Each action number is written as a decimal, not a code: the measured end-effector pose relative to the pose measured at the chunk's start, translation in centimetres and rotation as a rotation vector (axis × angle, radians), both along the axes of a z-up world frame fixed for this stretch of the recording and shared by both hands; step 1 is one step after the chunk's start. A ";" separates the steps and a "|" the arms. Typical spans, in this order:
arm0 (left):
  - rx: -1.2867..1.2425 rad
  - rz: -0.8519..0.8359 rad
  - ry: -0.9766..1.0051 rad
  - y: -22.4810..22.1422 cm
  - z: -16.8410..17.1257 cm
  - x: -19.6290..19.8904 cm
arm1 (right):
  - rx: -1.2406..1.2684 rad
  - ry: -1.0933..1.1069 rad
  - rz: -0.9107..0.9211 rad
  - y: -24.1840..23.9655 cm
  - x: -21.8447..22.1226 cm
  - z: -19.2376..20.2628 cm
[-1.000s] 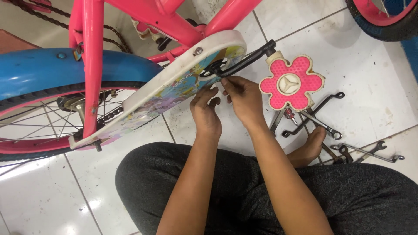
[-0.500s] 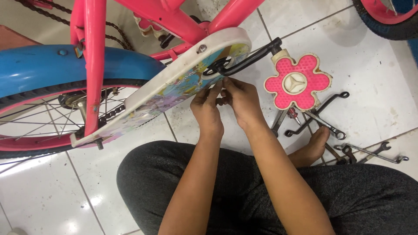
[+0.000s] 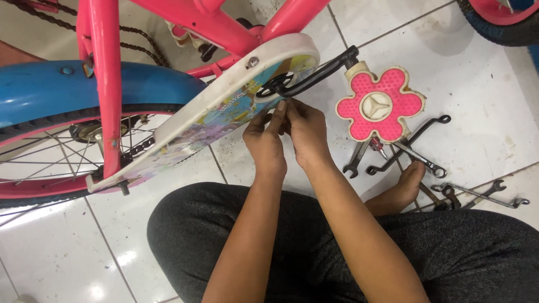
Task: Tightening a bicycle pedal onto the crank arm using a wrench while sitting on the floor.
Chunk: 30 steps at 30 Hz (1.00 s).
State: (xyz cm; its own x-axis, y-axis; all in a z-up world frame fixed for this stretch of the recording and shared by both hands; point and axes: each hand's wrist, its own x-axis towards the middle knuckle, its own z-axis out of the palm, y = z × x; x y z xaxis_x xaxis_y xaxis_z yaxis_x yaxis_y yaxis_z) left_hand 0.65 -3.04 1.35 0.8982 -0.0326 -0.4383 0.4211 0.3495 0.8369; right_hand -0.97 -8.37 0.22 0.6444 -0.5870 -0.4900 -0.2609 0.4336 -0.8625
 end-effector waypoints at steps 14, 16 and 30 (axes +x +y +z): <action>0.007 0.007 -0.006 0.3 -0.4 -0.4 | 0.115 0.013 0.015 -0.7 0.2 -1.5; 0.007 0.010 -0.003 0.2 -0.6 -0.4 | 0.143 0.005 0.012 -0.6 0.2 -1.5; 0.006 0.021 -0.014 0.2 -0.9 0.2 | 0.381 -0.026 -0.176 -0.7 0.5 -1.1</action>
